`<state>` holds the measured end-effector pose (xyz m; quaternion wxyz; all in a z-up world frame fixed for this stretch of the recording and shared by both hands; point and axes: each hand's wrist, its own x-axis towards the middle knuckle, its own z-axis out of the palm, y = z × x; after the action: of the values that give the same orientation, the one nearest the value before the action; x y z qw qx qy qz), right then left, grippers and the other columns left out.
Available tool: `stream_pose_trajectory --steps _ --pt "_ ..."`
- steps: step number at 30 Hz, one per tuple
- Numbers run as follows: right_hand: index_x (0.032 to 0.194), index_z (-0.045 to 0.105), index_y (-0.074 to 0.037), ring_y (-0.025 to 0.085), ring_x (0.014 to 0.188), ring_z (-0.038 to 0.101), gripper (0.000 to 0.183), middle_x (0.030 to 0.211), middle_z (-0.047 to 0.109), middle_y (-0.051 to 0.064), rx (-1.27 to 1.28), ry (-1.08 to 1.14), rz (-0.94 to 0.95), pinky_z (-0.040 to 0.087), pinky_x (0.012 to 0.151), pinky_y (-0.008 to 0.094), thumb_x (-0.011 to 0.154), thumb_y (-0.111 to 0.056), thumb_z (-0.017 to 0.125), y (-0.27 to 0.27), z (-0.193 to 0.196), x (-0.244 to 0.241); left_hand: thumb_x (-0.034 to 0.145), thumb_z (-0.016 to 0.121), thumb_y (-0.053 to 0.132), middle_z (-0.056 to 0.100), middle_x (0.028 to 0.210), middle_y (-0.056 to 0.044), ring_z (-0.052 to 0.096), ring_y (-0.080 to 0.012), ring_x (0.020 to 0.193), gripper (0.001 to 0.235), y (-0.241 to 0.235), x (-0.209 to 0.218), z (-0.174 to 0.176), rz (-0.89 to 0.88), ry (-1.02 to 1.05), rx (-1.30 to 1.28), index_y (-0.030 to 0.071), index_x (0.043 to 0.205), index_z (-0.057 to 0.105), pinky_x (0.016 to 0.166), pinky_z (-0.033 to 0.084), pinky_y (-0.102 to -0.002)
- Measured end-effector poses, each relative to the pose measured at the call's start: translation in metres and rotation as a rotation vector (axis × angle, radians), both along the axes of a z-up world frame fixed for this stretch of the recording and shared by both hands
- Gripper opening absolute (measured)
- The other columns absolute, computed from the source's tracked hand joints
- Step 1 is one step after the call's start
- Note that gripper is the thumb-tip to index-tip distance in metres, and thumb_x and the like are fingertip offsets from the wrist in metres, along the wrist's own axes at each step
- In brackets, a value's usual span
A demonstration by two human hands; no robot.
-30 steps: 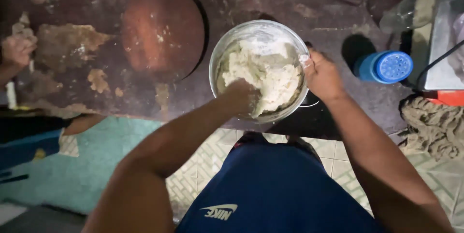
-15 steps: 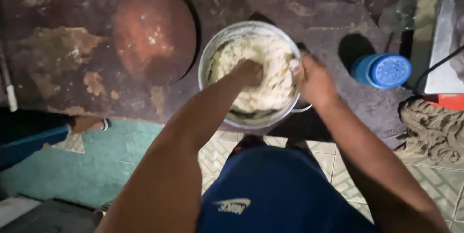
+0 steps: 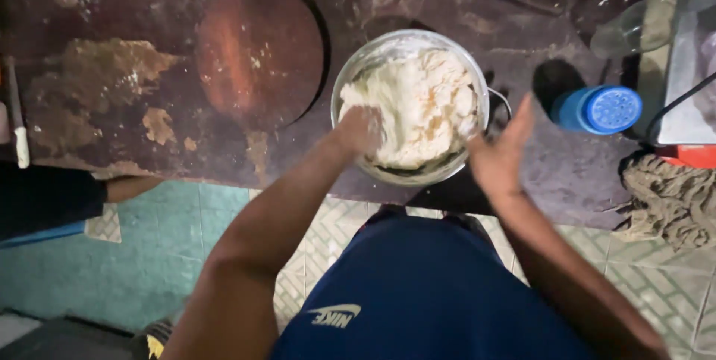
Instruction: Kneading dough by hand in a metal bowl on a kitchen counter
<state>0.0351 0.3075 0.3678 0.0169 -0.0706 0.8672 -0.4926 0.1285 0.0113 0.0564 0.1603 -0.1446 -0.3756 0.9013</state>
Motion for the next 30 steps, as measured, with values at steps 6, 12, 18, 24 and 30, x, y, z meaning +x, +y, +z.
stream_pose_trajectory --steps 6,12,18,24,30 --pt "0.155 0.037 0.003 0.071 0.136 0.028 0.088 0.137 0.027 0.046 -0.062 -0.26 -0.015 0.024 0.117 0.067 0.071 0.007 0.066 -0.013 -0.009 -0.006 0.108 0.054 0.04 0.075 0.116 0.003 0.067 -0.0147 0.117 0.036 -0.019 -0.135 -0.029 -0.323 -0.331 -1.005 0.012 0.124 0.07 0.1 0.051 -0.027" --pt "0.155 0.04 0.0 0.064 0.13 0.041 0.085 0.132 0.039 0.037 0.013 -0.041 0.194 0.032 0.114 0.061 0.073 0.01 0.063 0.014 -0.084 -0.073 0.096 0.064 0.051 0.076 0.114 -0.001 0.066 -0.0164 0.118 0.038 0.032 -0.153 -0.039 -0.671 0.364 -2.579 0.017 0.107 0.078 0.106 0.047 -0.033" --pt "0.155 0.048 -0.017 0.041 0.143 0.042 0.084 0.148 0.041 0.022 0.035 -0.153 0.267 0.032 0.121 0.048 0.075 -0.003 0.07 0.017 -0.097 -0.1 0.105 0.056 0.054 0.058 0.15 0.001 0.048 -0.0133 0.142 0.05 -0.003 -0.123 0.004 -0.421 2.151 -3.769 0.019 0.139 0.066 0.124 0.027 -0.029" --pt "0.151 0.053 -0.014 0.038 0.137 0.047 0.082 0.138 0.046 0.018 -0.002 -0.054 0.306 0.036 0.118 0.046 0.071 0.001 0.063 0.004 -0.093 -0.102 0.091 0.038 0.062 0.076 0.116 0.007 0.069 -0.0212 0.083 0.054 0.042 0.016 0.07 -2.087 2.395 -2.678 0.036 0.124 0.071 0.089 0.05 -0.05" --pt "0.157 0.046 -0.016 0.041 0.136 0.047 0.085 0.139 0.041 0.017 0.013 -0.238 0.423 0.038 0.117 0.048 0.075 -0.006 0.065 -0.002 -0.083 -0.096 0.088 0.049 0.072 0.074 0.096 0.007 0.074 -0.0231 0.09 0.037 0.069 -0.002 0.085 -1.958 1.254 -2.851 0.052 0.109 0.073 0.073 0.058 -0.041"
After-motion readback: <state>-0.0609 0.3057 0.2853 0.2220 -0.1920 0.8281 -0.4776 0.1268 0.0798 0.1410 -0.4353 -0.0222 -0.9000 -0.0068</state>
